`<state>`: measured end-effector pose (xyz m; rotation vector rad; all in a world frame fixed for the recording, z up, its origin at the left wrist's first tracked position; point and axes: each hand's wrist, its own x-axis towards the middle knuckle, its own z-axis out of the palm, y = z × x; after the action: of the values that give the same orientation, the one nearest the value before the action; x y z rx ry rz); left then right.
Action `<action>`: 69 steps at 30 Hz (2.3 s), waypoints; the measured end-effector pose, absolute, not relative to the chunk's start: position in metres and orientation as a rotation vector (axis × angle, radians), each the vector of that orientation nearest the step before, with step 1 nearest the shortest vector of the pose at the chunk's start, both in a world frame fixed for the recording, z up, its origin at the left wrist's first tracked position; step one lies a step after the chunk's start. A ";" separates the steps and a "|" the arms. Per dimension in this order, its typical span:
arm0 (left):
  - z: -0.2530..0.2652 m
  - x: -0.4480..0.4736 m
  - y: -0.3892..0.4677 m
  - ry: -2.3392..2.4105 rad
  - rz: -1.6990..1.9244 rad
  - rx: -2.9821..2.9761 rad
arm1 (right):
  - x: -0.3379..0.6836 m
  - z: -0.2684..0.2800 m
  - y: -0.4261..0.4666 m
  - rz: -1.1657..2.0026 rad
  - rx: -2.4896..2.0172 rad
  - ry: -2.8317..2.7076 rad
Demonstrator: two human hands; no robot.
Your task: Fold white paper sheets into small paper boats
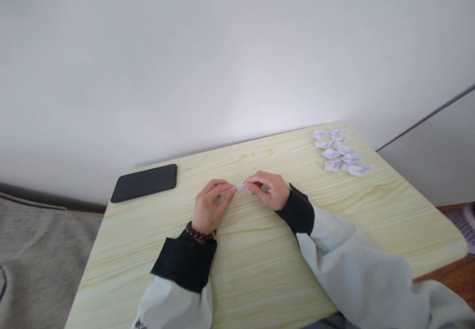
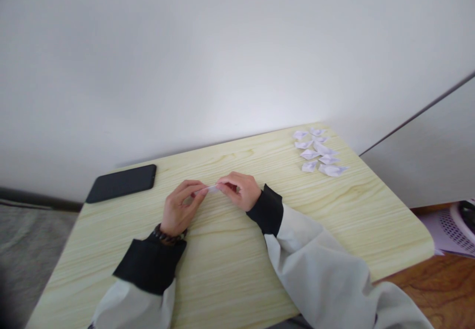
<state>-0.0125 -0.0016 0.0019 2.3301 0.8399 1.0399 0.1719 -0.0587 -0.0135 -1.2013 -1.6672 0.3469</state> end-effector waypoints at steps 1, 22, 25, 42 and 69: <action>0.002 -0.012 -0.002 0.830 1.042 2.335 | 0.171 -0.013 -0.060 0.393 -1.225 -1.660; 0.004 -0.019 0.000 1.025 0.815 2.146 | 0.185 -0.013 -0.064 0.566 -1.284 -1.549; 0.005 -0.018 -0.004 0.993 0.762 2.025 | 0.183 -0.014 -0.063 0.490 -1.210 -1.617; 0.002 -0.008 -0.009 0.939 0.669 2.073 | 0.171 -0.020 -0.065 0.537 -1.225 -1.608; 0.004 -0.011 -0.012 0.950 0.514 2.199 | 0.173 -0.012 -0.063 0.613 -1.276 -1.658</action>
<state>-0.0110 -0.0116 0.0041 2.1991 0.9497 0.5143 0.1730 -0.0627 -0.0117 -1.2761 -1.6579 0.6133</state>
